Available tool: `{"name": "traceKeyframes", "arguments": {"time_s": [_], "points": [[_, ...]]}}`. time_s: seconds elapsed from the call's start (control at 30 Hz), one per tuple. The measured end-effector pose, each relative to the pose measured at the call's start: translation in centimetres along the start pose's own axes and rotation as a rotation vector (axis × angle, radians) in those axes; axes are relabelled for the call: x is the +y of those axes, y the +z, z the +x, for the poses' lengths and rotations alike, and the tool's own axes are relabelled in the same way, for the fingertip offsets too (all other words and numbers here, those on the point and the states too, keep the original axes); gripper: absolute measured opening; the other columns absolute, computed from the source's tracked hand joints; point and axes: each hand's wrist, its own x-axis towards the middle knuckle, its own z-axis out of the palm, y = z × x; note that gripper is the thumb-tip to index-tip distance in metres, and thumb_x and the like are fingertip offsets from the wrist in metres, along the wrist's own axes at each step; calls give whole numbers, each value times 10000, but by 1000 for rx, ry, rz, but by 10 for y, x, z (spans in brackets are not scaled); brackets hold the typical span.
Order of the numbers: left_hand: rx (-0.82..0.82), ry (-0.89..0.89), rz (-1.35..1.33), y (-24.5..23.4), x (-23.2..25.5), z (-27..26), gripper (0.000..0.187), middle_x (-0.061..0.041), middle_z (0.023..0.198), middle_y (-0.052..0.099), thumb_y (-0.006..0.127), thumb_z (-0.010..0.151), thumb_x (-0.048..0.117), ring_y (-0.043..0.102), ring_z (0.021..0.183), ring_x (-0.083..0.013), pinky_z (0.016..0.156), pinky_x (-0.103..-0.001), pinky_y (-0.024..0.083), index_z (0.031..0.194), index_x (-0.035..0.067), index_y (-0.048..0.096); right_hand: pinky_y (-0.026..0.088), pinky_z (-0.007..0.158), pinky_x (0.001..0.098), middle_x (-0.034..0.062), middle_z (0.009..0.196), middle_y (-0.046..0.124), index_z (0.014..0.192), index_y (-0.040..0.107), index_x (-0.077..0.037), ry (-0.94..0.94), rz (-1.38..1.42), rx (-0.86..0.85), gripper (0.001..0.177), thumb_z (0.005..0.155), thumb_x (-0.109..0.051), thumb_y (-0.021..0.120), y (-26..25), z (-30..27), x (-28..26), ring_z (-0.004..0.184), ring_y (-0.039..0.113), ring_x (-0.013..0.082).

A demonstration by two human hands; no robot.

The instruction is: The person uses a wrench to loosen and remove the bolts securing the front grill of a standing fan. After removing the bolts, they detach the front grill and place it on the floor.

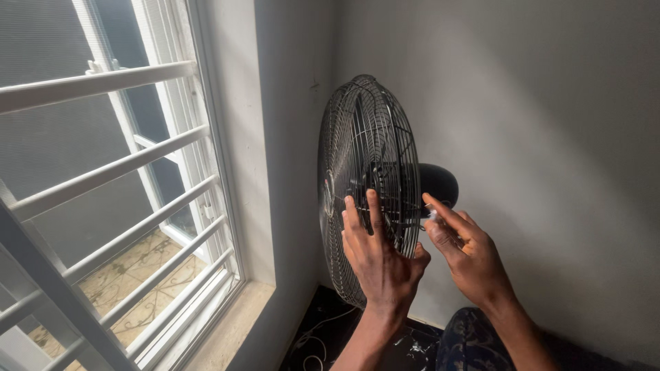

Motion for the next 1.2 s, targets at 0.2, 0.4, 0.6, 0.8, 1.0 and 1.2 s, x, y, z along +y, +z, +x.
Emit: {"name": "traceKeyframes", "arguments": {"time_s": [0.2,0.4,0.6,0.8,1.0,1.2], "points": [[35,28,52,7,-3,-2,1214,-333,1543,286,825,601,247,417,1351,-535,1063,-647,411,1618,190,165,557,827,304,5,942,609,1395,662,-217,-53,4,-109,481,916,-182,650,-9,13,-10,857,609,106],[17,63,84,5,-10,-4,1224,-345,1533,258,879,664,283,416,1331,-534,1036,-644,413,1622,184,123,560,951,325,7,997,713,1314,694,-163,-100,108,-129,416,900,-182,670,-5,25,-1,984,709,137],[-15,51,23,-4,-8,-6,1328,-323,1571,237,978,602,350,391,1371,-511,1079,-644,387,1610,197,127,619,915,325,44,1072,809,1234,728,-105,-97,94,-131,401,858,-246,715,-5,29,14,995,773,150],[44,-20,27,-3,1,0,1433,-346,1567,211,1002,509,406,313,1415,-566,1076,-724,273,1571,147,74,576,798,321,8,903,755,1187,764,-158,-217,-33,-132,340,871,-271,717,-18,26,5,845,679,140],[2,-50,31,-5,4,-1,1335,-360,1531,303,953,603,268,435,1337,-519,1049,-644,393,1621,170,94,438,789,347,-27,651,552,1169,799,-284,-363,-377,-40,301,898,-321,670,-22,16,1,703,481,143],[71,20,100,2,-1,-3,1249,-361,1504,344,893,642,311,497,1293,-495,1022,-630,436,1633,209,139,316,936,354,-58,807,568,1243,752,-264,-480,-469,-38,315,959,-317,625,-23,12,4,847,484,146]]}}
